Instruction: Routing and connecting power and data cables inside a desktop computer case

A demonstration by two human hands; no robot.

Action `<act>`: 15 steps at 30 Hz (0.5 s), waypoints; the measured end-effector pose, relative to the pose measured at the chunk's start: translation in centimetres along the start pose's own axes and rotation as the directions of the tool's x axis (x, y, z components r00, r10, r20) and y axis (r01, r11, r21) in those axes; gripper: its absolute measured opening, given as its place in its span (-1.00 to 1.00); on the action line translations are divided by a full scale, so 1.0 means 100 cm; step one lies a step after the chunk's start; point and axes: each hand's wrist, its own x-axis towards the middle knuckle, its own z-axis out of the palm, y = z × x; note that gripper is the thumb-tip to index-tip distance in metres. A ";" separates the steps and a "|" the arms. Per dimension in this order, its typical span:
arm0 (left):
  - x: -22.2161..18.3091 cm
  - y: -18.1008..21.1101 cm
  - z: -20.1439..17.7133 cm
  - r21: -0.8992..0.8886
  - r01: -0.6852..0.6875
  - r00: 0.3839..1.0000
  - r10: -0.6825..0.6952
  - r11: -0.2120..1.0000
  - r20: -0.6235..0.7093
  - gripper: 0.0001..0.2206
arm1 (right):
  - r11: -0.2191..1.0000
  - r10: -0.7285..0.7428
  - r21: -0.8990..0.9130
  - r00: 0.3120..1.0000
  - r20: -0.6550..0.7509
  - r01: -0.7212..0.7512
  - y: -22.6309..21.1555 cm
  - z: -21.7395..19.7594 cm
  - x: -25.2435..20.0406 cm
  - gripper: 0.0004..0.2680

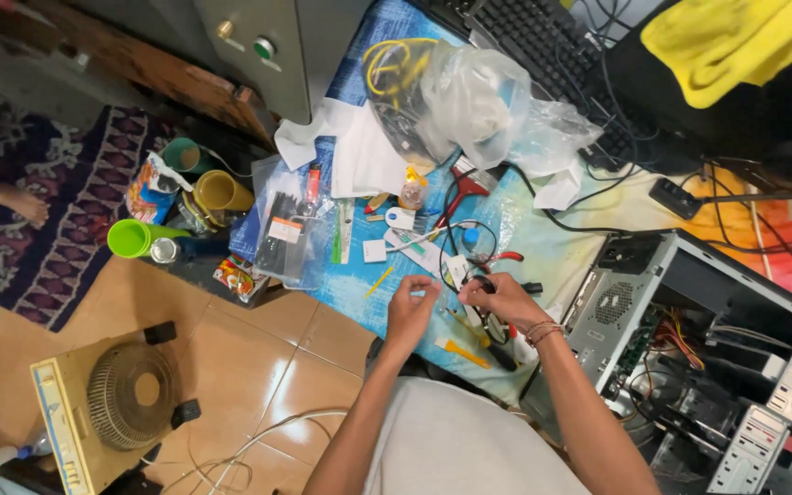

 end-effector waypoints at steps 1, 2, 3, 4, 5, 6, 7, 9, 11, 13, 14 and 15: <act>-0.002 0.015 0.005 0.007 -0.006 1.000 0.006 1.000 0.015 -0.62 | 1.000 -0.001 0.009 1.000 -0.016 0.001 -0.005 -0.004 -0.010 -0.92; -0.006 0.029 0.011 -0.055 -0.002 0.997 0.006 0.998 0.075 -0.56 | 1.000 -0.004 0.011 1.000 -0.005 0.004 -0.009 -0.006 -0.020 -0.92; -0.010 0.042 0.017 -0.116 0.006 0.991 0.009 0.993 0.134 -0.49 | 1.000 -0.006 0.012 1.000 0.007 0.006 -0.013 -0.009 -0.031 -0.91; -0.003 0.039 0.025 -0.109 0.005 0.989 0.011 0.994 0.148 -0.49 | 1.000 -0.005 0.021 1.000 -0.007 0.005 -0.006 -0.013 -0.030 -0.91; 0.003 0.035 0.033 -0.092 -0.028 0.980 0.046 0.995 0.193 -0.65 | 0.999 -0.006 0.035 1.000 -0.019 0.007 0.001 -0.017 -0.029 -0.91; 0.010 0.033 0.042 -0.077 -0.065 0.968 0.082 0.995 0.238 -0.77 | 0.999 -0.010 0.048 0.999 -0.031 0.011 0.007 -0.021 -0.028 -0.91; 0.012 0.034 0.046 -0.070 -0.069 0.964 0.085 0.995 0.253 -0.77 | 0.998 -0.011 0.057 0.999 -0.046 0.014 0.027 -0.029 -0.021 -0.91; 0.017 0.036 0.053 -0.164 -0.041 0.971 0.078 0.986 0.227 -0.75 | 0.982 0.017 0.188 0.993 -0.119 0.006 0.068 -0.044 -0.007 -0.82; 0.018 0.042 0.056 -0.205 0.002 0.969 0.049 0.979 0.242 -0.72 | 0.956 0.047 0.294 0.986 -0.162 0.003 0.060 -0.051 -0.024 -0.79; 0.015 0.046 0.059 -0.243 0.050 0.967 0.014 0.969 0.256 -0.69 | 0.918 0.084 0.397 0.977 -0.196 0.001 0.065 -0.059 -0.034 -0.77; 0.013 0.048 0.061 -0.246 0.058 0.966 0.008 0.968 0.260 -0.69 | 0.862 0.101 0.507 0.981 -0.166 -0.003 0.071 -0.064 -0.035 -0.73; 0.011 0.051 0.062 -0.248 0.065 0.965 0.002 0.967 0.263 -0.68 | 0.793 0.114 0.610 0.984 -0.134 -0.009 0.078 -0.069 -0.036 -0.69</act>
